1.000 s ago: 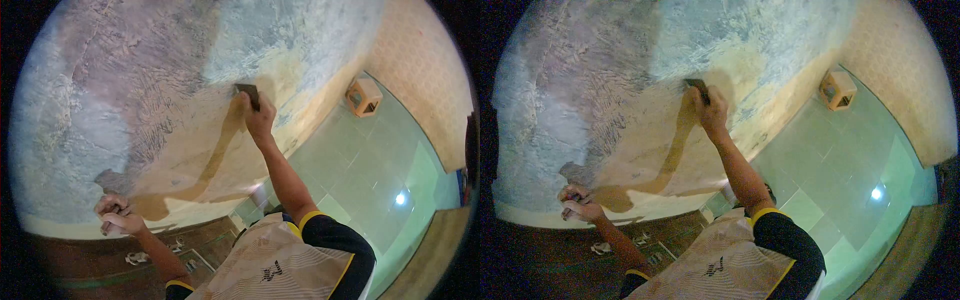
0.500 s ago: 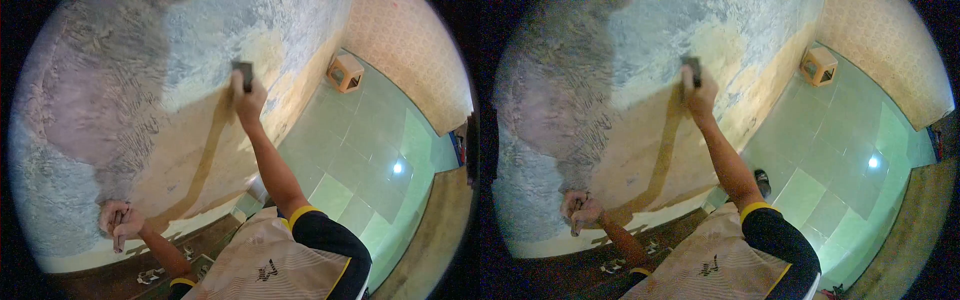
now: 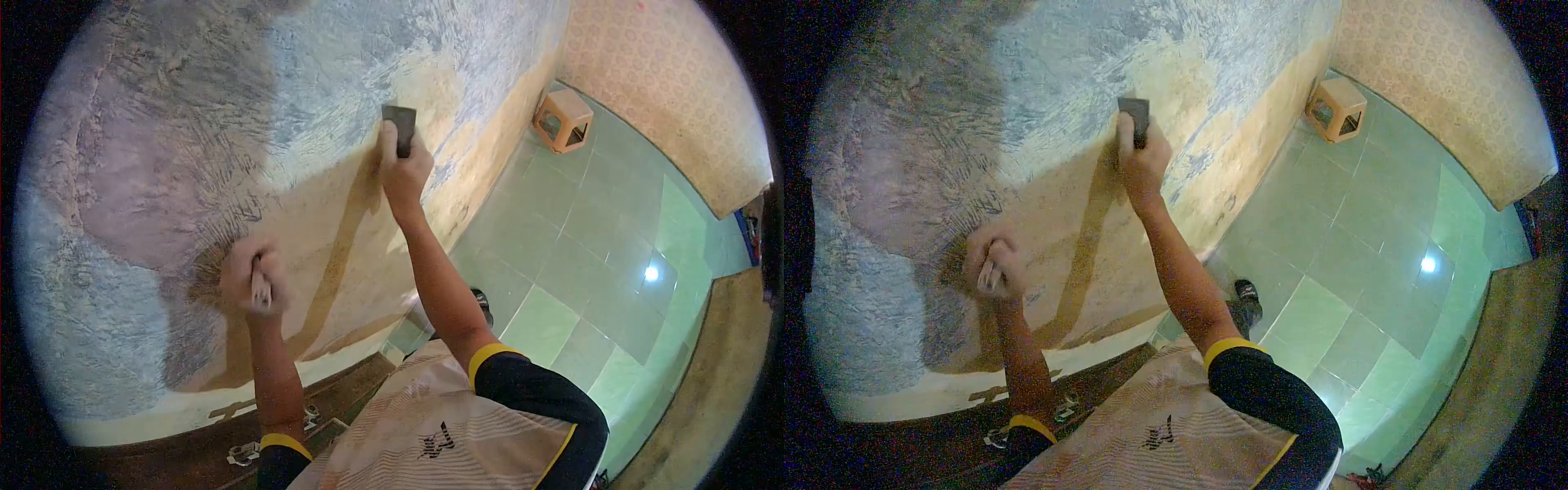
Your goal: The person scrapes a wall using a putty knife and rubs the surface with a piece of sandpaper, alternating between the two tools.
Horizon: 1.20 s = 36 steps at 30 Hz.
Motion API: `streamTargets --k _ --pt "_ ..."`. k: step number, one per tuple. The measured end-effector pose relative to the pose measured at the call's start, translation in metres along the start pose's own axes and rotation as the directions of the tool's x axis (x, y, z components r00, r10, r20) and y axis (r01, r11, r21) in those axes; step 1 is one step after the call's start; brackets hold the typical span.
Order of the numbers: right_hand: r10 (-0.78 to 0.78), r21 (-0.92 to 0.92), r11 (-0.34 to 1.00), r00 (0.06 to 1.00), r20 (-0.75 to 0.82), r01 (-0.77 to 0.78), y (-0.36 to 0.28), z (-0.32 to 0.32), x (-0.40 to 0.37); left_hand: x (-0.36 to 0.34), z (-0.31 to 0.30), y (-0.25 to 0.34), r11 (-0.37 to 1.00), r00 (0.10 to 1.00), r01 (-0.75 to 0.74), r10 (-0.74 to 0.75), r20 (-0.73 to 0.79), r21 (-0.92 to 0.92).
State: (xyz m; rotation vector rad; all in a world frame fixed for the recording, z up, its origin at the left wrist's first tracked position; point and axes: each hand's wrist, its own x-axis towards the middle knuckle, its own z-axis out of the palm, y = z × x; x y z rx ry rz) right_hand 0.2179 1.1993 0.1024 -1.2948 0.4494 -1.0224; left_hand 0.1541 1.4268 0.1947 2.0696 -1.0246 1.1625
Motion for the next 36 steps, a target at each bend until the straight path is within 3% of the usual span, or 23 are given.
streamTargets --k 1,3,4,5,6,7,9,11,13,14,15,17,18,19,21,22,23,25,27,29,31,33,36 --pt "-0.005 0.002 1.0 1.0 0.003 0.005 0.004 0.002 -0.006 0.007 0.004 -0.001 0.966 0.992 -0.12 0.108 0.063 0.23" --pt "-0.534 0.051 0.843 0.845 -0.04 0.535 0.002 0.012 -0.015 0.013 0.01 -0.003 0.972 0.975 -0.214 0.207 0.087 0.094" --pt "-0.463 0.009 0.886 0.886 0.002 0.463 0.001 0.005 -0.01 0.014 0.012 -0.003 0.956 0.949 -0.287 0.292 0.121 -0.052" --pt "-0.029 -0.059 0.998 0.988 0.151 0.038 0.005 -0.004 -0.003 0.013 0.013 -0.002 0.957 0.949 -0.284 0.289 0.128 -0.055" --pt "-0.022 -0.07 0.997 0.99 0.141 0.032 0.006 -0.004 -0.002 0.013 0.014 0.001 0.959 0.954 -0.282 0.283 0.094 -0.029" --pt "-0.018 -0.079 0.996 0.991 0.134 0.029 0.006 -0.003 -0.003 0.012 0.015 0.002 0.96 0.959 -0.279 0.279 0.057 0.0" --pt "-0.516 -0.035 0.857 0.857 -0.017 0.515 0.025 0.013 -0.014 0.009 0.015 -0.006 0.956 0.954 -0.294 0.294 0.058 -0.008" --pt "-0.512 0.007 0.859 0.859 -0.013 0.513 0.004 0.003 -0.009 0.004 0.012 -0.007 0.958 0.955 -0.286 0.286 0.079 -0.013" --pt "-0.027 -0.021 0.999 0.995 0.093 0.03 -0.005 -0.002 -0.004 0.01 0.013 -0.005 0.947 0.948 -0.316 0.318 0.028 -0.053" --pt "-0.22 -0.051 0.973 0.974 0.057 0.223 -0.005 0.001 -0.012 0.005 0.013 -0.008 0.948 0.949 -0.313 0.314 0.028 -0.051" --pt "-0.227 -0.05 0.972 0.972 0.056 0.23 -0.003 0.002 -0.009 -0.002 0.018 -0.016 0.949 0.951 -0.309 0.309 -0.006 -0.071" --pt "-0.146 -0.04 0.988 0.98 0.137 0.152 -0.007 -0.003 -0.004 0.003 0.019 -0.013 0.948 0.953 -0.303 0.301 -0.04 -0.096" --pt "0.017 0.014 1.0 0.993 0.118 -0.019 -0.009 -0.007 0.001 0.005 0.015 -0.008 0.952 0.952 -0.306 0.306 -0.006 -0.034" --pt "0.019 0.007 1.0 0.993 0.118 -0.02 -0.008 -0.008 -0.003 0.008 0.012 -0.003 0.95 0.951 -0.309 0.309 0.025 0.029" --pt "-0.355 -0.049 0.931 0.929 0.104 0.361 -0.005 -0.001 -0.01 0.006 0.011 -0.005 0.946 0.946 -0.325 0.325 0.016 0.018" --pt "-0.42 0.028 0.907 0.907 0.038 0.419 -0.007 0.008 -0.008 0.008 0.013 -0.007 0.94 0.94 -0.341 0.341 0.006 0.014" --pt "-0.421 0.026 0.907 0.906 0.037 0.42 -0.006 0.005 -0.004 0.009 0.014 -0.007 0.94 0.94 -0.341 0.341 0.005 0.011" --pt "-0.019 0.07 0.997 0.995 0.097 0.012 -0.008 0.0 0.006 0.006 0.013 -0.006 0.95 0.95 -0.313 0.312 0.023 0.003" --pt "-0.033 0.117 0.993 0.998 0.057 0.026 -0.009 0.004 -0.002 -0.005 0.012 -0.01 0.962 0.962 -0.273 0.273 0.013 -0.02" --pt "-0.333 0.041 0.943 0.941 0.067 0.331 -0.007 0.009 -0.005 0.001 0.017 -0.012 0.964 0.965 -0.262 0.261 -0.028 -0.044" --pt "-0.309 0.009 0.951 0.948 0.079 0.309 -0.002 0.005 0.003 0.005 0.016 -0.008 0.944 0.944 -0.329 0.33 -0.029 0.02" --pt "-0.136 -0.044 0.988 0.977 0.164 0.145 -0.008 0.002 0.007 -0.003 0.016 -0.018 0.937 0.937 -0.348 0.349 -0.016 0.031" --pt "-0.401 -0.026 0.914 0.911 0.096 0.405 -0.025 0.007 -0.007 0.002 0.016 -0.009 0.939 0.939 -0.342 0.343 -0.018 0.042"
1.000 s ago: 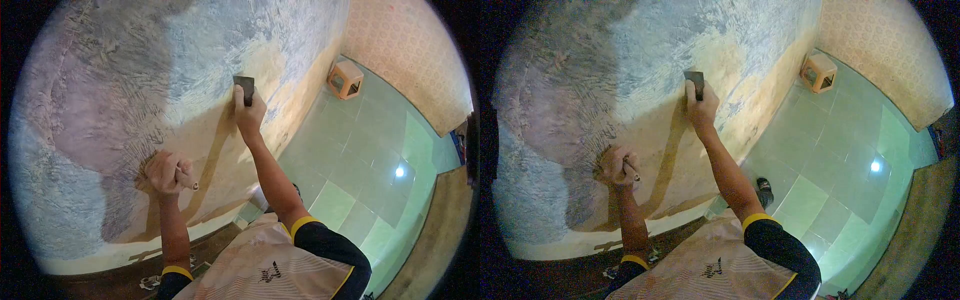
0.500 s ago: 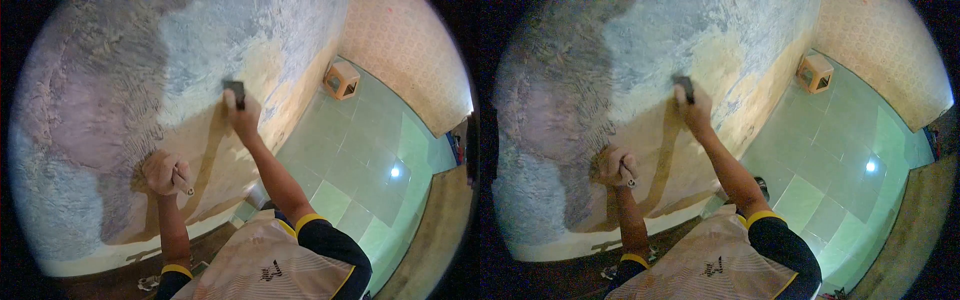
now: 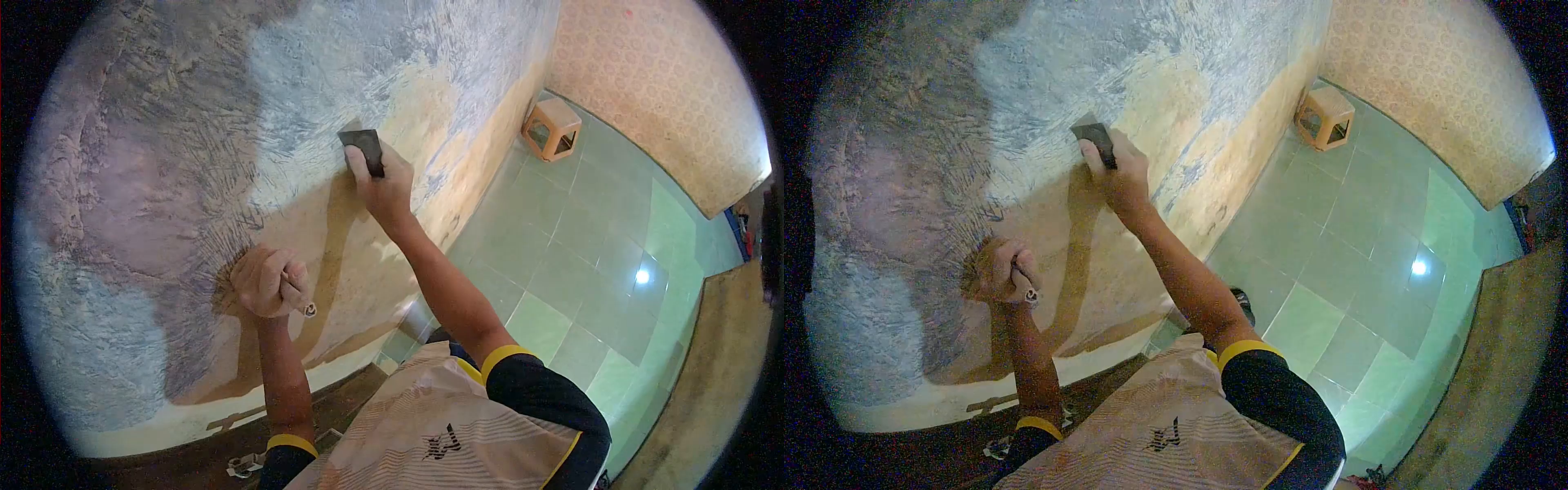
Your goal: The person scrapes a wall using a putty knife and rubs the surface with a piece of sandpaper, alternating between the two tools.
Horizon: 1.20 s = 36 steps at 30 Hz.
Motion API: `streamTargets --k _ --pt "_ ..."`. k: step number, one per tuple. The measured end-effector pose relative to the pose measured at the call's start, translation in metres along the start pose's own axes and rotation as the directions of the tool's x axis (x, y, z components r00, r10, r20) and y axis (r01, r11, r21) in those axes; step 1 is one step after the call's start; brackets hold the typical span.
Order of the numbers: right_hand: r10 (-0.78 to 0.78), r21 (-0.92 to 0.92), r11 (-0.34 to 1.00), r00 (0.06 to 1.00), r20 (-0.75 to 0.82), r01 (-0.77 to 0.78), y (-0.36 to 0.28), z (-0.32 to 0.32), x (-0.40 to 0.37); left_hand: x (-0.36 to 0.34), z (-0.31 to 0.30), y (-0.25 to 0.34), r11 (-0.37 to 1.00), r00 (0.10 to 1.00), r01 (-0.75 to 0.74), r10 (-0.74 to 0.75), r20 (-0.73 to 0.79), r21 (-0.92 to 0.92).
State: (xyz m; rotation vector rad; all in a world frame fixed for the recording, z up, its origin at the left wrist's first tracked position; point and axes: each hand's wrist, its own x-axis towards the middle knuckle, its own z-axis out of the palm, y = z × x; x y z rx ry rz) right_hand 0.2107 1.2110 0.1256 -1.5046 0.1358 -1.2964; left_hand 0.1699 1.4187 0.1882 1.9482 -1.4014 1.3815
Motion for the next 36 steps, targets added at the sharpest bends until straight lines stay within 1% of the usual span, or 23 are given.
streamTargets --k 1,2,3,4,5,7,9,12,14,16,17,18,19,20,21,23,25,26,29,31,32,34,36 --pt "-0.047 -0.018 0.999 0.999 0.008 0.047 0.0 -0.001 0.005 0.005 0.0 0.002 1.0 1.0 0.013 -0.013 -0.008 -0.001" --pt "0.128 0.065 0.99 0.992 0.024 -0.129 0.0 -0.003 0.008 0.005 -0.002 0.002 1.0 1.0 0.011 -0.011 0.0 0.001" --pt "0.291 0.143 0.944 0.955 0.057 -0.296 0.0 -0.004 0.015 0.004 -0.002 0.002 1.0 0.999 0.031 -0.031 0.011 -0.006" --pt "0.275 0.23 0.933 0.961 0.04 -0.276 0.005 0.002 0.022 0.002 -0.004 0.003 0.998 0.998 0.057 -0.057 0.021 -0.011" --pt "0.279 0.23 0.931 0.959 0.048 -0.282 0.004 0.002 0.012 0.0 -0.007 0.005 0.998 0.998 0.064 -0.064 0.024 -0.006" --pt "0.121 0.114 0.985 0.989 0.081 -0.13 -0.003 0.001 0.006 0.002 -0.003 -0.001 1.0 0.999 0.009 -0.008 0.032 -0.017" --pt "0.08 0.144 0.986 0.996 0.04 -0.084 -0.001 0.001 0.013 -0.003 -0.001 -0.001 0.999 0.999 0.028 -0.026 0.037 -0.034" --pt "0.119 0.106 0.987 0.991 0.056 -0.125 0.004 0.004 0.01 -0.006 -0.003 -0.003 0.994 0.996 0.076 -0.072 0.057 -0.073" --pt "0.18 0.132 0.975 0.983 0.024 -0.182 -0.002 0.007 0.007 -0.004 -0.005 -0.001 0.99 0.993 0.108 -0.102 0.064 -0.094" --pt "0.193 0.132 0.972 0.981 0.014 -0.193 -0.001 0.01 0.003 0.005 -0.005 0.003 1.0 1.0 0.024 -0.024 0.001 -0.018" --pt "0.201 0.135 0.971 0.98 0.003 -0.199 0.001 0.011 0.004 0.003 -0.005 0.002 0.999 1.0 0.027 -0.027 -0.001 -0.02" --pt "0.2 0.132 0.971 0.98 0.004 -0.198 0.004 0.009 0.009 0.0 -0.006 -0.001 0.995 0.998 0.06 -0.058 0.031 -0.074" --pt "0.308 0.189 0.932 0.951 0.034 -0.309 0.007 0.004 0.017 -0.004 -0.008 -0.001 0.987 0.994 0.096 -0.089 0.064 -0.127" --pt "0.41 0.244 0.877 0.909 0.068 -0.414 0.008 0.002 0.021 -0.007 -0.009 0.0 0.987 0.994 0.098 -0.091 0.063 -0.128" --pt "0.405 0.245 0.88 0.912 0.065 -0.408 0.006 0.001 0.018 -0.006 -0.01 -0.001 0.989 0.995 0.087 -0.081 0.054 -0.121" --pt "0.274 0.068 0.958 0.959 0.067 -0.278 -0.003 -0.002 0.013 -0.007 -0.005 -0.002 0.991 0.997 0.073 -0.07 0.027 -0.114" --pt "0.234 0.1 0.965 0.968 0.086 -0.242 0.003 0.0 0.013 -0.008 -0.001 -0.003 0.995 0.997 0.071 -0.071 0.007 -0.076" --pt "0.253 0.109 0.959 0.964 0.086 -0.262 0.005 0.001 0.014 -0.007 -0.003 -0.002 0.995 0.998 0.064 -0.064 0.003 -0.076" --pt "0.294 0.132 0.944 0.952 0.085 -0.303 0.001 0.001 0.017 -0.006 -0.006 0.002 0.992 0.994 0.091 -0.085 0.072 -0.09" --pt "0.311 0.142 0.936 0.946 0.094 -0.322 0.0 -0.002 0.014 -0.009 -0.006 0.003 0.971 0.98 0.187 -0.174 0.099 -0.149" --pt "0.282 0.12 0.948 0.952 0.122 -0.296 0.002 -0.004 0.017 -0.004 -0.004 0.002 0.972 0.981 0.182 -0.17 0.093 -0.148" --pt "0.26 0.1 0.956 0.956 0.138 -0.275 0.003 -0.004 0.02 0.007 -0.005 0.002 0.999 0.996 -0.001 0.005 0.091 -0.038" --pt "0.336 0.166 0.92 0.933 0.132 -0.355 0.003 -0.004 0.023 0.006 -0.003 0.0 0.998 0.996 0.02 -0.015 0.085 -0.065"
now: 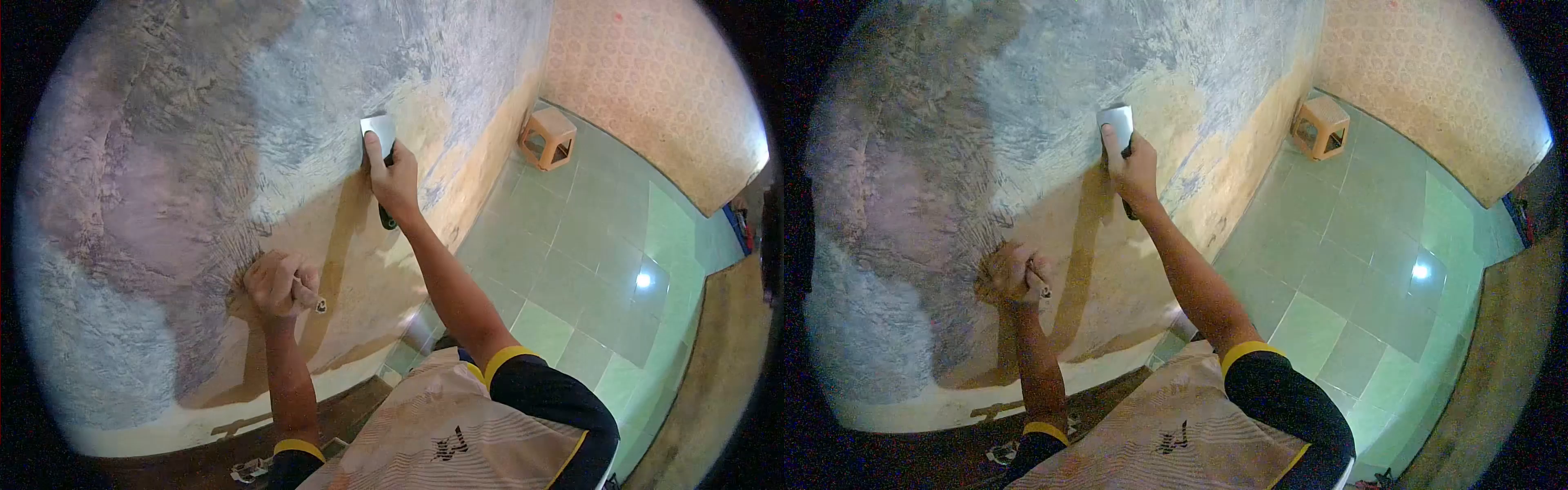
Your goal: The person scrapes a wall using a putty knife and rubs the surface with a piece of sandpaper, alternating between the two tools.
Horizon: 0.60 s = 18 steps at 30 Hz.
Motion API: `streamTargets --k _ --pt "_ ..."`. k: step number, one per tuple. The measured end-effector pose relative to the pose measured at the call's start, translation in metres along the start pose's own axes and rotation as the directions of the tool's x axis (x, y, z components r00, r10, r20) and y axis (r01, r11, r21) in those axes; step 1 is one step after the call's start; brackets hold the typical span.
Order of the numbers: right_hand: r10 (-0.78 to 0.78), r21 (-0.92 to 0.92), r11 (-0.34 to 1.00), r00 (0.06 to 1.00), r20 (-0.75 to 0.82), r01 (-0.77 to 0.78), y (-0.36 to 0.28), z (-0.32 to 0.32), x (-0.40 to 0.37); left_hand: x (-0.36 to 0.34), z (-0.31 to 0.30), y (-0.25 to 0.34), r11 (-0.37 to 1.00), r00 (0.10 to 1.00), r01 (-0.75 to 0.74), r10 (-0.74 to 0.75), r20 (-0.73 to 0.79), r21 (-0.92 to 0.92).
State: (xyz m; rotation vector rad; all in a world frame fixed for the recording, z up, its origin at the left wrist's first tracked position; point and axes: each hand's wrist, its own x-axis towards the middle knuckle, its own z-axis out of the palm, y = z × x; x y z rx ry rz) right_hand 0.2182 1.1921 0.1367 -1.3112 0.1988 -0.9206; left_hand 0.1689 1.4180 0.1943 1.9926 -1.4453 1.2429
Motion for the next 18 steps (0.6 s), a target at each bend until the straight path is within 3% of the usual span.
streamTargets --k 2,5,7,9,10,11,13,14,16,18 --pt "0.03 -0.011 1.0 0.998 0.046 -0.029 0.003 -0.003 -0.005 -0.006 -0.002 0.004 0.999 0.999 0.041 -0.041 0.002 -0.028" --pt "0.056 -0.043 0.998 0.993 0.101 -0.052 -0.002 -0.013 0.013 0.002 -0.001 0.003 1.0 0.999 -0.022 0.022 -0.028 0.009" --pt "0.084 -0.073 0.994 0.99 0.11 -0.077 0.0 -0.017 0.012 0.0 -0.004 0.004 0.999 0.999 0.034 -0.035 -0.018 -0.039" --pt "-0.109 -0.131 0.983 0.985 0.132 0.126 0.004 -0.012 0.007 -0.007 0.0 0.002 1.0 0.999 0.006 -0.006 -0.051 0.001" --pt "-0.12 -0.182 0.972 0.981 0.152 0.147 0.004 -0.018 0.011 -0.009 0.003 0.001 0.999 0.997 -0.017 0.02 -0.076 0.043" --pt "-0.112 -0.181 0.974 0.982 0.151 0.139 -0.003 -0.022 0.014 -0.007 0.001 0.002 0.999 0.997 -0.015 0.018 -0.069 0.042" --pt "0.07 -0.095 0.994 0.988 0.139 -0.057 -0.015 -0.027 0.025 0.0 -0.003 0.005 1.0 1.0 0.016 -0.016 -0.01 -0.008" --pt "0.001 -0.197 0.98 0.982 0.188 0.037 -0.016 -0.028 0.019 -0.002 -0.004 0.005 1.0 1.0 0.015 -0.015 -0.011 -0.006" --pt "-0.089 -0.234 0.96 0.96 0.265 0.153 0.0 -0.025 0.02 -0.002 0.0 0.002 0.997 0.998 -0.04 0.044 -0.053 0.068" --pt "-0.089 -0.283 0.943 0.953 0.29 0.174 -0.01 -0.032 0.022 -0.004 0.0 0.001 0.999 0.999 -0.022 0.024 -0.037 0.049"
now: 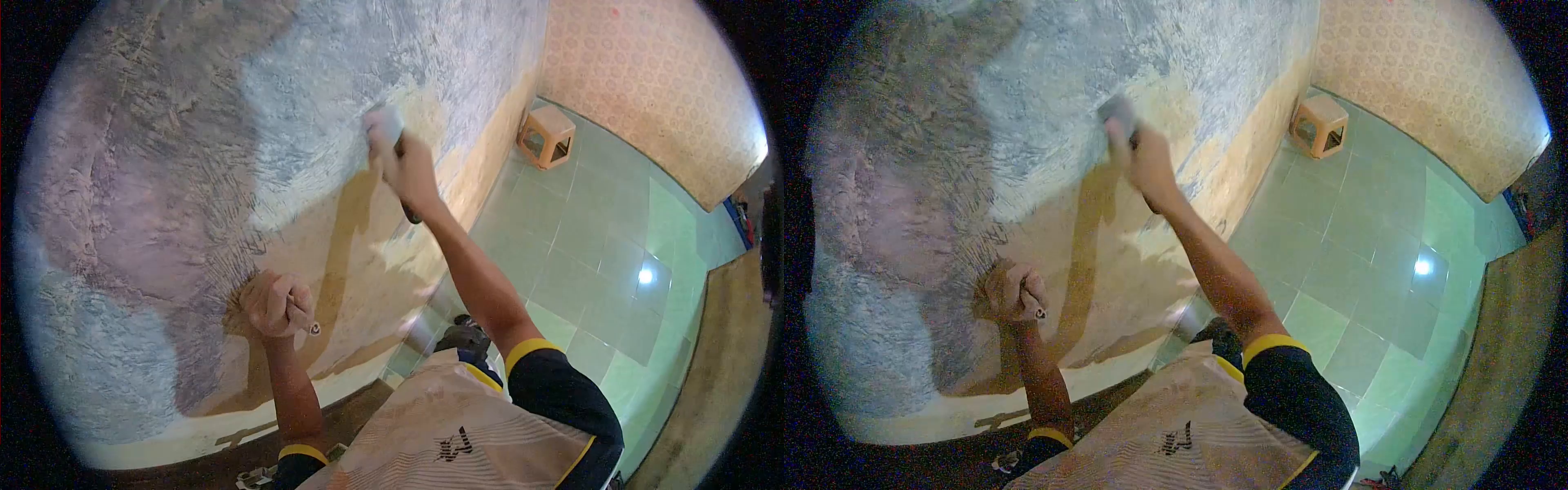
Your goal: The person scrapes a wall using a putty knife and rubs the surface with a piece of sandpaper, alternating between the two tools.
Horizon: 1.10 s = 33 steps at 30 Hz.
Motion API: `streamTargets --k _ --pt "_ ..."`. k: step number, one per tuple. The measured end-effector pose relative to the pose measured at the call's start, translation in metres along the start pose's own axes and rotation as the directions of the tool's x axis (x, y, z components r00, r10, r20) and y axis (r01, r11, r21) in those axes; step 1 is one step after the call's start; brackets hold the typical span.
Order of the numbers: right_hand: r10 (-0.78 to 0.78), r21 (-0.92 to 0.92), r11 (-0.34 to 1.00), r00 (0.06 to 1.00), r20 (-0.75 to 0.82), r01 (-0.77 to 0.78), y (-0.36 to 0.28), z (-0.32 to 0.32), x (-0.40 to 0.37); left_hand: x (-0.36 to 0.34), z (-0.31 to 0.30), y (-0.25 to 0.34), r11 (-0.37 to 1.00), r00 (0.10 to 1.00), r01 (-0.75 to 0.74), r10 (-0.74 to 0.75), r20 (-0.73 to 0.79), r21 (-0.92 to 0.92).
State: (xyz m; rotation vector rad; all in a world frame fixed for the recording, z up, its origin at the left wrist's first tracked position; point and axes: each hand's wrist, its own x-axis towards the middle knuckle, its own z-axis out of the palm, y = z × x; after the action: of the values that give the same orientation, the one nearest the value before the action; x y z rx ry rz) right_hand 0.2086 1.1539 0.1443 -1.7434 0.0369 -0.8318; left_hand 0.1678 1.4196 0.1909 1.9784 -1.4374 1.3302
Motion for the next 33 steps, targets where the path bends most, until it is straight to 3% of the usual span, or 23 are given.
streamTargets --k 3,5,9,10,11,13,14,15,17,18,19,21,23,25,26,27,30,31,33 --pt "0.096 0.08 0.993 0.992 -0.081 -0.09 -0.004 -0.001 0.009 0.005 -0.005 0.004 1.0 1.0 0.006 -0.006 -0.009 -0.001" --pt "-0.073 -0.049 0.996 0.994 -0.078 0.07 -0.006 0.008 -0.002 0.009 -0.001 0.003 1.0 1.0 -0.008 0.009 -0.021 0.015" --pt "0.063 0.104 0.993 0.993 -0.101 -0.053 -0.008 0.01 -0.002 -0.008 -0.004 0.001 1.0 1.0 0.018 -0.018 0.001 0.02" --pt "-0.067 0.016 0.998 0.994 -0.086 0.068 -0.007 0.013 -0.005 -0.006 -0.003 -0.002 1.0 1.0 -0.008 0.008 -0.002 0.026" --pt "-0.079 0.018 0.997 0.993 -0.085 0.081 -0.003 0.012 0.003 -0.002 0.0 -0.003 0.999 1.0 -0.011 0.011 -0.011 0.035" --pt "0.08 0.157 0.986 0.983 -0.163 -0.054 0.004 0.005 0.011 0.0 0.002 0.002 1.0 1.0 0.015 -0.014 -0.017 0.01" --pt "0.229 0.217 0.956 0.965 -0.125 -0.198 0.001 -0.007 0.02 -0.002 0.001 0.003 1.0 1.0 0.015 -0.015 -0.014 0.009" --pt "0.227 0.214 0.957 0.966 -0.125 -0.197 0.005 -0.005 0.015 -0.005 -0.001 0.004 0.999 0.999 0.039 -0.039 -0.008 -0.012" --pt "-0.054 -0.056 0.997 0.993 -0.106 0.048 0.011 0.009 0.003 -0.007 0.0 0.001 0.996 0.997 0.073 -0.074 -0.013 -0.046" --pt "-0.203 -0.047 0.979 0.972 -0.114 0.199 0.013 0.016 0.0 -0.009 0.001 0.001 0.994 0.995 0.093 -0.094 -0.012 -0.064" --pt "-0.2 -0.047 0.98 0.972 -0.12 0.195 0.015 0.012 0.005 -0.011 0.001 0.002 0.99 0.994 0.111 -0.111 0.003 -0.086" --pt "0.077 0.114 0.992 0.971 -0.227 -0.052 0.022 0.001 0.027 -0.013 0.002 0.002 0.988 0.992 0.129 -0.128 0.018 -0.086" --pt "0.223 0.239 0.957 0.945 -0.241 -0.165 0.03 -0.012 0.042 -0.016 0.0 0.007 0.983 0.986 0.164 -0.163 0.024 -0.078" --pt "-0.045 0.024 0.998 0.97 -0.24 0.052 0.033 0.003 0.025 -0.008 0.001 0.004 0.996 0.998 0.055 -0.054 -0.011 0.067" --pt "-0.11 -0.114 0.99 0.976 -0.188 0.089 0.03 0.007 0.017 -0.004 0.004 0.002 0.996 0.999 0.05 -0.048 -0.024 0.071" --pt "-0.109 -0.114 0.99 0.975 -0.192 0.088 0.032 0.002 0.022 -0.003 0.005 0.001 0.998 0.999 0.047 -0.046 -0.023 0.041" --pt "0.279 0.255 0.939 0.946 -0.166 -0.232 0.032 -0.022 0.045 -0.011 0.005 0.001 0.996 0.996 0.09 -0.091 -0.002 -0.02" --pt "0.285 0.253 0.937 0.945 -0.16 -0.24 0.04 -0.014 0.036 -0.015 0.005 0.002 0.99 0.991 0.133 -0.133 0.004 -0.042" --pt "-0.116 0.029 0.991 0.956 -0.271 0.128 0.05 0.005 0.026 -0.023 0.004 0.001 0.987 0.988 0.156 -0.154 -0.028 0.05"
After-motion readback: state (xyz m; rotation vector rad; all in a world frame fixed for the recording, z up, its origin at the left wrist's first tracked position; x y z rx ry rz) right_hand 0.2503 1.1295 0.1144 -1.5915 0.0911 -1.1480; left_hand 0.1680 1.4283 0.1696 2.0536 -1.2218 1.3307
